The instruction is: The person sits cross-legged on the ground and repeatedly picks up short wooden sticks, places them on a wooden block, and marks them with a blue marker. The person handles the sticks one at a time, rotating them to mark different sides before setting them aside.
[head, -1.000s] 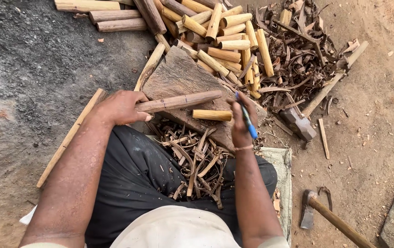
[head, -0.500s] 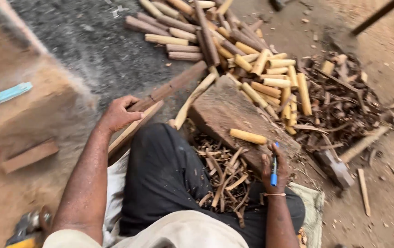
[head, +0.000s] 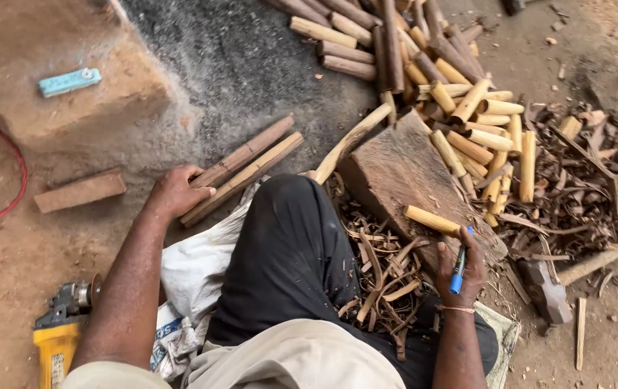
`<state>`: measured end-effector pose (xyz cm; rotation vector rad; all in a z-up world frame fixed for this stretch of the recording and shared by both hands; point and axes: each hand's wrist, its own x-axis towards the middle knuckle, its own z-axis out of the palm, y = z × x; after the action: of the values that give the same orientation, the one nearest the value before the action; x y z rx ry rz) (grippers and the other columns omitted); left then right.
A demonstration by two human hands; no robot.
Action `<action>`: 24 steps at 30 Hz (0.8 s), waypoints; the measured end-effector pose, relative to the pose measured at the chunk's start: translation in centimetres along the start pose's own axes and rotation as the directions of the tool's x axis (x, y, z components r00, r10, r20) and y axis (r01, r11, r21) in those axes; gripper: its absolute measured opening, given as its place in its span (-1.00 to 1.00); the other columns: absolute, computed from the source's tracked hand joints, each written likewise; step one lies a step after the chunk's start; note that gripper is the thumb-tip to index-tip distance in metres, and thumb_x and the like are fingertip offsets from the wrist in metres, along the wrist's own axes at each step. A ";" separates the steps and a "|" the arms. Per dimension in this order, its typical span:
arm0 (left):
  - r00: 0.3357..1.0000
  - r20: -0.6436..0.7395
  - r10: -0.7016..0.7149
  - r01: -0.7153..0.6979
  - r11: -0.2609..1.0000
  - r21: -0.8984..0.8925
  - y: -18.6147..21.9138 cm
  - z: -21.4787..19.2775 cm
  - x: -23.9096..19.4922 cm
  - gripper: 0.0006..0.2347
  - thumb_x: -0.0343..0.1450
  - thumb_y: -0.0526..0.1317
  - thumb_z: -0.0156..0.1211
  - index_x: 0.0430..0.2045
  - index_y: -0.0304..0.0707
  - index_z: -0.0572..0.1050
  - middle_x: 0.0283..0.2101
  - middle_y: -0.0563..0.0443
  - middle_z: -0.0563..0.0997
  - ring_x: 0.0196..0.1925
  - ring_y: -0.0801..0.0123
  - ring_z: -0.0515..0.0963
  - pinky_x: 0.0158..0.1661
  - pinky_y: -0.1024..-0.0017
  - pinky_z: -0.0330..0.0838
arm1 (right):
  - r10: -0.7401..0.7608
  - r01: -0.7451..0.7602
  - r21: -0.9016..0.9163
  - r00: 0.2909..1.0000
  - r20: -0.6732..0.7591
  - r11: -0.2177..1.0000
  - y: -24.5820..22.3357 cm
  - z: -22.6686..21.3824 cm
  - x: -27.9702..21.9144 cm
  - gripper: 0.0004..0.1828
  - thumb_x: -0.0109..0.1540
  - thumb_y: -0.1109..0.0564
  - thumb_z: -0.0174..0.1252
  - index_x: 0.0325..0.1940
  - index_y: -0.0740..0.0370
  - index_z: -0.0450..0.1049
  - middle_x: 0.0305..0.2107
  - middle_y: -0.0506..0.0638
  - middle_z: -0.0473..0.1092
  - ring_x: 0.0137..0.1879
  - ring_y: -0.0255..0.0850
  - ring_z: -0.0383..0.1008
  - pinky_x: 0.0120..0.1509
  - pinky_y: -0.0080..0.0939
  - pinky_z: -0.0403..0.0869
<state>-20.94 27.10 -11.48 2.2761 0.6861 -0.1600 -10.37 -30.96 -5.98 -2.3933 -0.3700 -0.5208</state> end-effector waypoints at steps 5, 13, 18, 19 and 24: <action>1.000 -0.004 0.028 -0.027 0.986 0.166 -0.5 -0.8 -1.4 -0.54 0.21 0.01 0.51 -0.04 -0.11 0.62 -0.02 -0.20 0.61 0.08 0.01 0.58 0.09 0.15 0.45 | -0.061 0.060 -0.147 0.998 -0.005 0.987 0.4 1.5 1.9 -0.37 0.27 0.12 0.42 0.39 0.20 0.38 0.14 0.17 0.48 0.25 0.01 0.53 0.35 -0.07 0.52; 0.971 -0.230 0.073 -0.100 0.989 -0.107 5.5 -4.4 0.0 -0.61 0.46 0.02 0.36 0.04 -0.23 0.53 -0.04 -0.14 0.65 0.02 0.16 0.65 0.03 0.21 0.51 | 0.040 -0.036 -0.066 0.997 0.061 0.997 0.4 3.6 3.8 -0.39 0.28 0.19 0.23 0.43 0.18 0.36 0.18 0.19 0.45 0.23 0.03 0.51 0.31 -0.01 0.51; 0.884 -0.418 0.208 -0.447 0.118 -0.887 22.3 -6.4 0.8 -0.66 0.54 -0.10 0.23 0.15 -0.26 0.42 0.00 -0.03 0.61 -0.05 0.40 0.59 -0.06 0.43 0.53 | 0.123 -0.123 -0.012 0.989 0.078 0.992 0.9 3.8 4.1 -0.42 0.32 0.14 0.21 0.43 0.19 0.34 0.26 0.21 0.41 0.35 0.07 0.46 0.40 0.00 0.46; 0.872 -0.378 0.310 -0.416 0.065 -0.907 25.5 -5.8 -1.2 -0.67 0.53 -0.12 0.23 0.14 -0.24 0.43 -0.01 -0.03 0.62 -0.06 0.38 0.60 -0.06 0.41 0.54 | 0.169 -0.166 -0.038 0.981 0.096 0.985 0.9 4.0 4.3 -0.42 0.30 0.14 0.20 0.42 0.17 0.34 0.25 0.21 0.41 0.33 0.07 0.47 0.39 -0.03 0.46; 0.366 0.179 0.913 -0.265 0.287 -0.921 36.9 0.0 -9.1 -0.67 0.45 -0.19 0.21 0.11 -0.13 0.46 -0.04 -0.03 0.64 -0.09 0.32 0.66 -0.06 0.34 0.57 | 0.262 -0.269 0.037 0.957 0.128 0.962 0.5 4.3 4.5 -0.43 0.31 0.13 0.13 0.44 0.15 0.32 0.18 0.17 0.49 0.30 0.01 0.52 0.44 -0.06 0.45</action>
<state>-9.42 1.70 14.33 1.2081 -0.6383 -0.2420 -5.08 -27.97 -7.25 -2.3789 -0.1086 -0.2400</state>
